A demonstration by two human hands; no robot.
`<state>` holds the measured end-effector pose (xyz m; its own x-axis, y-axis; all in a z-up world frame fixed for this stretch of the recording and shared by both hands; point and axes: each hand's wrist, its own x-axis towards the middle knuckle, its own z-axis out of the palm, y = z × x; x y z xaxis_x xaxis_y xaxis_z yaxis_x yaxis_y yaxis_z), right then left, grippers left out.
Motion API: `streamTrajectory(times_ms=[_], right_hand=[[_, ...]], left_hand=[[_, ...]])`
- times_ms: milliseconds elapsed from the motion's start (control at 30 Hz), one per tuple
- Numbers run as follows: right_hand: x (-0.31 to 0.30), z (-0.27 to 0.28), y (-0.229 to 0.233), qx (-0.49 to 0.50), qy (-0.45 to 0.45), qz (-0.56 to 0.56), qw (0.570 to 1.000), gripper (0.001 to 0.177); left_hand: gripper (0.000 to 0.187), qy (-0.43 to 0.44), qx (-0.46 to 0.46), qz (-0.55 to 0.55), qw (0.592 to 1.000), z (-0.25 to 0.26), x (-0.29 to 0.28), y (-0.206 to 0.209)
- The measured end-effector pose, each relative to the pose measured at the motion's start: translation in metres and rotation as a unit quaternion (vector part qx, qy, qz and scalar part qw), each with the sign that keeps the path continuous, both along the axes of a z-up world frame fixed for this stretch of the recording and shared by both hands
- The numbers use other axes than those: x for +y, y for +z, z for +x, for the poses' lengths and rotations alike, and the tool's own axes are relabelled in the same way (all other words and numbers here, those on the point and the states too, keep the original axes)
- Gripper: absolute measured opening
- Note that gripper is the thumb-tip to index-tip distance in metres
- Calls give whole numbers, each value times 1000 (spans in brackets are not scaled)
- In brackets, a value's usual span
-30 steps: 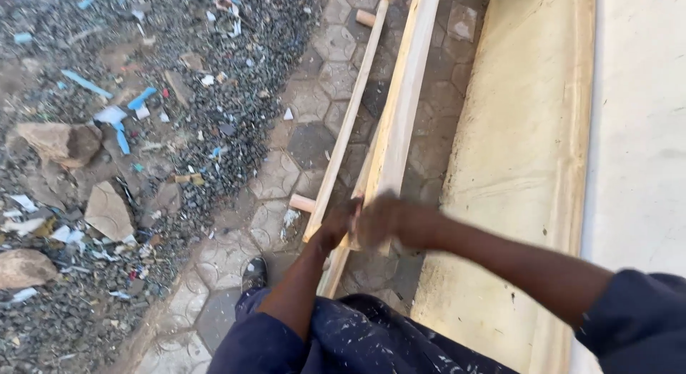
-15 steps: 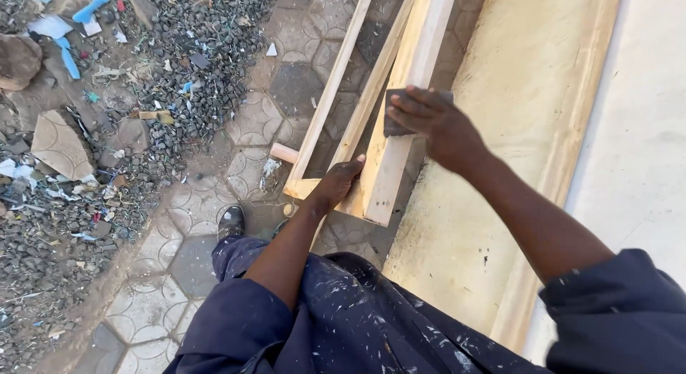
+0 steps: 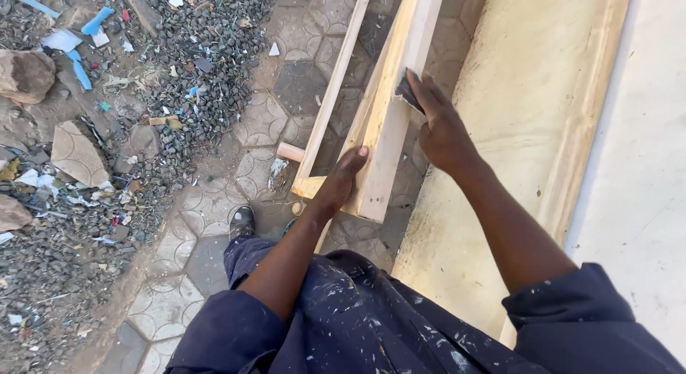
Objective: Sanding a wooden furniture frame using a hand-held sanding block to smooth the surface.
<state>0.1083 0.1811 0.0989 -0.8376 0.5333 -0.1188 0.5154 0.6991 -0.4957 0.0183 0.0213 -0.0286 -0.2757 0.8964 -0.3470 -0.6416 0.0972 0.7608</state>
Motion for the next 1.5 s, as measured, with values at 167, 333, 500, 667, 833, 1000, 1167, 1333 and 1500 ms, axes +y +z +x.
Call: streamTrajectory(times_ms=[167,333,500,667,833,1000,1167,1333,1500], right_hand=[[-13,27,-19,75,-82,-174,978,91],[-44,40,-24,179,-160,-371,897,63],[-59,61,-64,207,-169,-357,895,71],[-65,68,-55,208,-196,-351,892,71],[-61,74,-38,241,-206,-357,879,70],[-70,70,-42,203,-197,-311,907,64],[-87,66,-23,47,-228,-207,950,73],[-120,46,-1,-54,-249,-161,953,79],[-84,34,-18,60,-250,-85,963,72]], left_hand=[[117,-72,151,-35,985,-11,-32,54],[116,-119,217,-11,969,-3,-44,52],[104,-94,181,-1,979,8,-51,33],[94,-81,174,-34,981,3,-39,49],[90,-53,120,-31,991,9,-27,79],[88,14,67,-17,997,11,-19,55],[87,26,60,-29,997,5,-8,53],[75,14,55,-42,998,-2,8,3],[68,28,54,-59,996,4,7,-10]])
